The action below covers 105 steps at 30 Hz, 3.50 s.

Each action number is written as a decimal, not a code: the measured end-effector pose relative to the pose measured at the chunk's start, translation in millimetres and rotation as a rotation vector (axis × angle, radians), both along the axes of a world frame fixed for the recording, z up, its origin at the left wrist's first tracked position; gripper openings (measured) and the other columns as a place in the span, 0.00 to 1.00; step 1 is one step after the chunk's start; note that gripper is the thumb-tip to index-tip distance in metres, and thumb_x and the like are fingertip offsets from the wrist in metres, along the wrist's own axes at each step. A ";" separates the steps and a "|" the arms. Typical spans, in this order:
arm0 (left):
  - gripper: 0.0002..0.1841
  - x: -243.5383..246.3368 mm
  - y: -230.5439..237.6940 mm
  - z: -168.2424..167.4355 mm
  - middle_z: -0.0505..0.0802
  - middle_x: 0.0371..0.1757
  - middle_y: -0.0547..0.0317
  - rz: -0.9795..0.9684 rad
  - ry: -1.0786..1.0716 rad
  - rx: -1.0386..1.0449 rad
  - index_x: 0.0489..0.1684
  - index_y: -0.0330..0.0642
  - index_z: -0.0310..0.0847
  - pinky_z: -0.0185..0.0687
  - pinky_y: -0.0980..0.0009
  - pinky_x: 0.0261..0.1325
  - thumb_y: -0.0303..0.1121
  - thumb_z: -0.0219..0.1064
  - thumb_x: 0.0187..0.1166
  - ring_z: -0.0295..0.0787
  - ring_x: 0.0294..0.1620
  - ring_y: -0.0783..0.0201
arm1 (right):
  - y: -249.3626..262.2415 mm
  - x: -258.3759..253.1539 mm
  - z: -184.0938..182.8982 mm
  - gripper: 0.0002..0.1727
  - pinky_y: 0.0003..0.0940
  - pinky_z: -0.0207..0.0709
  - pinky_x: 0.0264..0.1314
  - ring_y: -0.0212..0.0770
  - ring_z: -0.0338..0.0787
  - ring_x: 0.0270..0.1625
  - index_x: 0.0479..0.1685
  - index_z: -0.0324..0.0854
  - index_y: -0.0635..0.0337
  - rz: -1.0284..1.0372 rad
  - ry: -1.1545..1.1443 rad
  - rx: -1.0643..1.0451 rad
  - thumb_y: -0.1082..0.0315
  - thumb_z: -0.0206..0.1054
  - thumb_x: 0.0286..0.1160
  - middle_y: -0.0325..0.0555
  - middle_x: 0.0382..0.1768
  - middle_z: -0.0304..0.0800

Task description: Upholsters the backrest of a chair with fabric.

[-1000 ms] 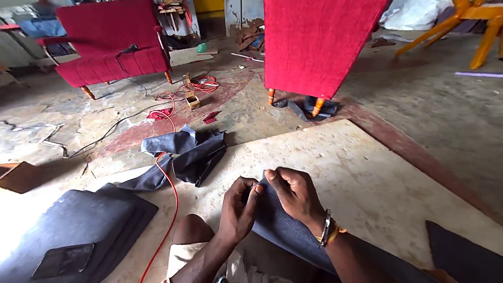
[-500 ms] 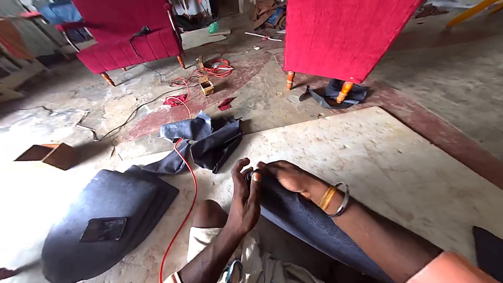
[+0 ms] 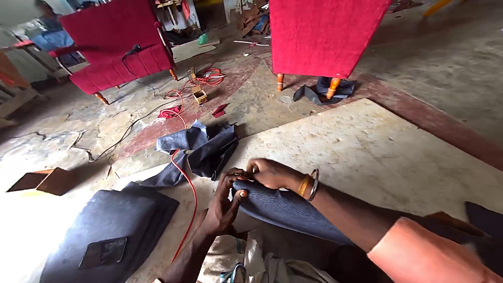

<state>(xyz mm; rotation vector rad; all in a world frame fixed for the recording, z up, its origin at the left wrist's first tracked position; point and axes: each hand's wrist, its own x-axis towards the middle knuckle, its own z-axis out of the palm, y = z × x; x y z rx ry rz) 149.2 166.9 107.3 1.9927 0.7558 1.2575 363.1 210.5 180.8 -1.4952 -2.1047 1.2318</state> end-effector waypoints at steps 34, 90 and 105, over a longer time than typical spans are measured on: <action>0.20 122.7 -51.4 -255.2 0.84 0.78 0.53 -0.275 1.127 0.047 0.76 0.53 0.82 0.78 0.49 0.77 0.36 0.56 0.89 0.79 0.80 0.48 | -299.6 316.7 -309.4 0.39 0.64 0.67 0.84 0.65 0.75 0.81 0.80 0.73 0.65 -1.297 -0.492 -0.087 0.48 0.74 0.75 0.67 0.78 0.76; 0.11 92.0 -23.6 -276.1 0.88 0.71 0.64 -0.262 0.709 -0.038 0.57 0.53 0.91 0.83 0.56 0.70 0.40 0.65 0.86 0.79 0.77 0.58 | -123.9 134.4 -249.7 0.29 0.60 0.84 0.53 0.52 0.95 0.51 0.63 0.87 0.44 -0.006 -0.754 -0.125 0.36 0.63 0.71 0.48 0.45 0.96; 0.49 130.3 -44.7 -239.1 0.76 0.84 0.54 -0.098 1.004 -0.227 0.88 0.54 0.62 0.61 0.48 0.87 0.71 0.67 0.67 0.67 0.87 0.50 | -160.9 232.9 -217.2 0.37 0.67 0.84 0.57 0.62 0.94 0.54 0.79 0.75 0.52 -0.549 -0.775 -0.005 0.41 0.70 0.75 0.59 0.51 0.95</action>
